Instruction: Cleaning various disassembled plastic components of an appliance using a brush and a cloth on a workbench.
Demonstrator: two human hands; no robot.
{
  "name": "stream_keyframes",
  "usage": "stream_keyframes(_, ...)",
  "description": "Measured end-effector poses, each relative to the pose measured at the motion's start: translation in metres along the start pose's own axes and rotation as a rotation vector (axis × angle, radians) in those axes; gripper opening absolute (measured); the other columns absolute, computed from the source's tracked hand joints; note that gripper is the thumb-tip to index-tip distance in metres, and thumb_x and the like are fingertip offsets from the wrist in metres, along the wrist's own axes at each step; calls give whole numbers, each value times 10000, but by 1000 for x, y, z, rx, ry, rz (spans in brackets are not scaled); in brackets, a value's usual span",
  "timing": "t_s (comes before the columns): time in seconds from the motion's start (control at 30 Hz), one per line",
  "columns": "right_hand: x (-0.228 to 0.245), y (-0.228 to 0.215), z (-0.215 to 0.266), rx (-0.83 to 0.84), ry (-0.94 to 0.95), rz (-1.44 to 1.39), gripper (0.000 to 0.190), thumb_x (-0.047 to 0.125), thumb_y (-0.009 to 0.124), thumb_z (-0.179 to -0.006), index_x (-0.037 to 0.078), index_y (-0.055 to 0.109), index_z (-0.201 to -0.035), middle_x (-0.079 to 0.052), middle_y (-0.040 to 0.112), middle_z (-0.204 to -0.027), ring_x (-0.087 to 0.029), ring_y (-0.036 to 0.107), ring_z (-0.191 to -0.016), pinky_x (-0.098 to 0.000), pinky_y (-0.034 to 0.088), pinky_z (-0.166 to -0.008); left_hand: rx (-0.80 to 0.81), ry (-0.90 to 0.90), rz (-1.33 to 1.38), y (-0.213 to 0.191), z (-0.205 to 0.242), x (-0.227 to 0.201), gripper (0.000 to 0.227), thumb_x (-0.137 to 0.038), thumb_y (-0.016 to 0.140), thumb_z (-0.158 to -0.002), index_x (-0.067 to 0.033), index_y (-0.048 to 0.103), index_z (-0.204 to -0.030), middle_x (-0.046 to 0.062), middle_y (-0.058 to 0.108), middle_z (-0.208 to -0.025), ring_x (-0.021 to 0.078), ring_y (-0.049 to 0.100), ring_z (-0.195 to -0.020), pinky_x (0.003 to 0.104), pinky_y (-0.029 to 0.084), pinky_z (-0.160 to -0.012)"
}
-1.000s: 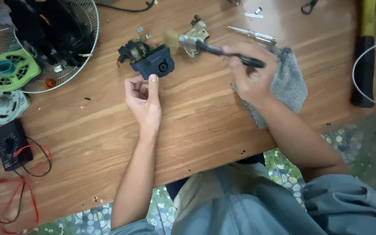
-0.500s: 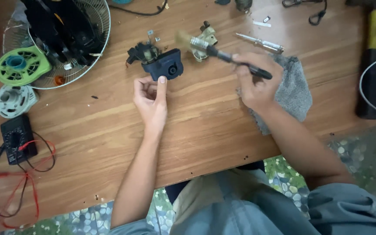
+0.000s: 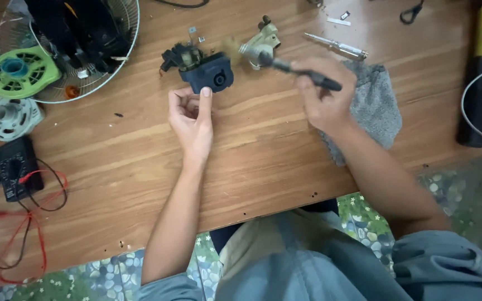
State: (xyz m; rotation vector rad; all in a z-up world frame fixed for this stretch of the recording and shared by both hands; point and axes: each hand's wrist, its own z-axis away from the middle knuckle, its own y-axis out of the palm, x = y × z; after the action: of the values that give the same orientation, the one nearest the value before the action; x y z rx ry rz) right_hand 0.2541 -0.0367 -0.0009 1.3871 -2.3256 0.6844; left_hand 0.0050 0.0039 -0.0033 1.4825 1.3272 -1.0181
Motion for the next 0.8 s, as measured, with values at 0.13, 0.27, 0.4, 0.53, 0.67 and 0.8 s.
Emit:
stream_keyframes(0.13, -22, 6, 14, -94, -47, 69, 81, 14, 742, -980, -31, 783, -1033, -157, 769, -898, -351, 755, -841, -384, 583, -772, -99, 13, -44, 0, -2, 26, 186, -164, 758, -977, -73, 607, -1035, 63, 670, -842, 98, 679, -660, 207, 475, -597)
stream_keyframes(0.27, 3, -4, 6, -94, -177, 38, 87, -1, 735, -957, -83, 758, -973, -176, 709, -773, -327, 686, -676, -421, 583, -712, -99, 4, -20, -1, -6, 30, 173, -145, 748, -978, -62, 608, -1037, 76, 664, -836, 115, 669, -652, 219, 492, -576)
stream_keyframes(0.4, 1, 0, 9, -10, -84, 61, 90, 50, 764, -966, -12, 791, -1025, -160, 753, -867, -367, 724, -738, -406, 574, -686, -108, 27, -53, -1, -3, 31, 173, -132, 751, -979, -62, 606, -1041, 55, 657, -840, 75, 653, -663, 201, 471, -573)
stream_keyframes(0.53, -1, 4, 14, 33, -102, 27, 128, 147, 800, -957, 37, 820, -1018, -141, 742, -867, -351, 722, -732, -404, 591, -687, -100, 25, -11, 2, -1, 22, 178, -129, 742, -981, -58, 594, -1051, 83, 665, -844, 116, 662, -644, 226, 501, -554)
stream_keyframes(0.67, -32, 0, 20, -63, -185, 196, 192, 205, 793, -986, 19, 827, -1021, -153, 739, -870, -366, 717, -742, -407, 586, -705, -104, 29, -38, 0, -3, 26, 166, -136, 742, -986, -59, 604, -1039, 72, 660, -847, 105, 665, -659, 219, 490, -564)
stream_keyframes(0.8, -27, 0, 19, -50, -134, 109, 137, 137, 794, -977, 0, 806, -972, -153, 765, -858, -336, 728, -722, -384, 568, -712, -109, 26, -26, 2, -2, 25, 162, -109, 746, -971, -49, 608, -1029, 86, 661, -827, 125, 672, -628, 226, 493, -548)
